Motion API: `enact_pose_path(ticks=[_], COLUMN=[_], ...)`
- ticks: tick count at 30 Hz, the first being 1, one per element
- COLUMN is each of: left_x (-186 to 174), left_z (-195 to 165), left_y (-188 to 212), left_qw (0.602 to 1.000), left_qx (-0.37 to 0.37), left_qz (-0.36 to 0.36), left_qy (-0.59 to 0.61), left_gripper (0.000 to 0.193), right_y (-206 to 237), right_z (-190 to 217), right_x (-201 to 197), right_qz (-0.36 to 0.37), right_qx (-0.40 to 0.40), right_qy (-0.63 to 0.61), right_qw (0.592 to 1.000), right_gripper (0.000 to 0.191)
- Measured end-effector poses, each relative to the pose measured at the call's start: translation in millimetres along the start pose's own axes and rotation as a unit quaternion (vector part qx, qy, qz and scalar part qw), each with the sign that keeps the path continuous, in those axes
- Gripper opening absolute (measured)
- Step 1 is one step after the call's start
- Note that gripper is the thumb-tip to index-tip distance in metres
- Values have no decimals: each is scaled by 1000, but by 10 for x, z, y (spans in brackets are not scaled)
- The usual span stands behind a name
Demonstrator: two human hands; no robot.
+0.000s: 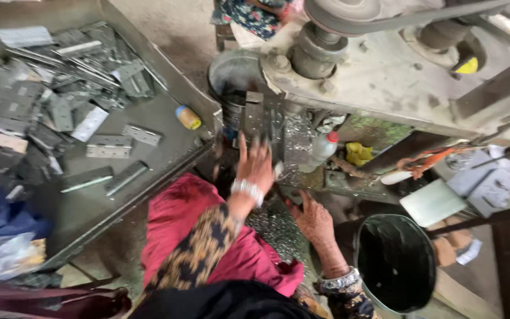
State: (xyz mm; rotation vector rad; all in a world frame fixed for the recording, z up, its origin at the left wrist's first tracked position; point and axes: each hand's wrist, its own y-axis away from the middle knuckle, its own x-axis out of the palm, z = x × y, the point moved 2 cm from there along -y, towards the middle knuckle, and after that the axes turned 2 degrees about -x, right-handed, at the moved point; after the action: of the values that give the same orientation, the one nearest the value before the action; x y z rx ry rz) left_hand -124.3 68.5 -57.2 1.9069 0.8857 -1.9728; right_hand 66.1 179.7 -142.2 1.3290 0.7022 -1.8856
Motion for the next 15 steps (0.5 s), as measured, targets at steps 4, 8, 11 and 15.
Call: enact_pose_path(ticks=[4, 8, 11, 15], left_x=[-34, -73, -196, -201], left_z=[87, 114, 26, -3], left_y=[332, -216, -613, -555], left_qw=[984, 996, 998, 997], left_qx=[87, -11, -45, -35], left_qz=[-149, -71, 14, 12], left_qy=[-36, 52, -45, -63], left_gripper=[47, 56, 50, 60], right_y=[-45, 8, 4, -65], right_z=[144, 172, 120, 127], right_x=[-177, -152, -125, -175], right_qz=[32, 39, 81, 45], right_qx=[-2, -9, 7, -26], right_qy=[-32, -19, 16, -10], right_qw=[999, 999, 997, 999], right_gripper=[65, 68, 72, 72])
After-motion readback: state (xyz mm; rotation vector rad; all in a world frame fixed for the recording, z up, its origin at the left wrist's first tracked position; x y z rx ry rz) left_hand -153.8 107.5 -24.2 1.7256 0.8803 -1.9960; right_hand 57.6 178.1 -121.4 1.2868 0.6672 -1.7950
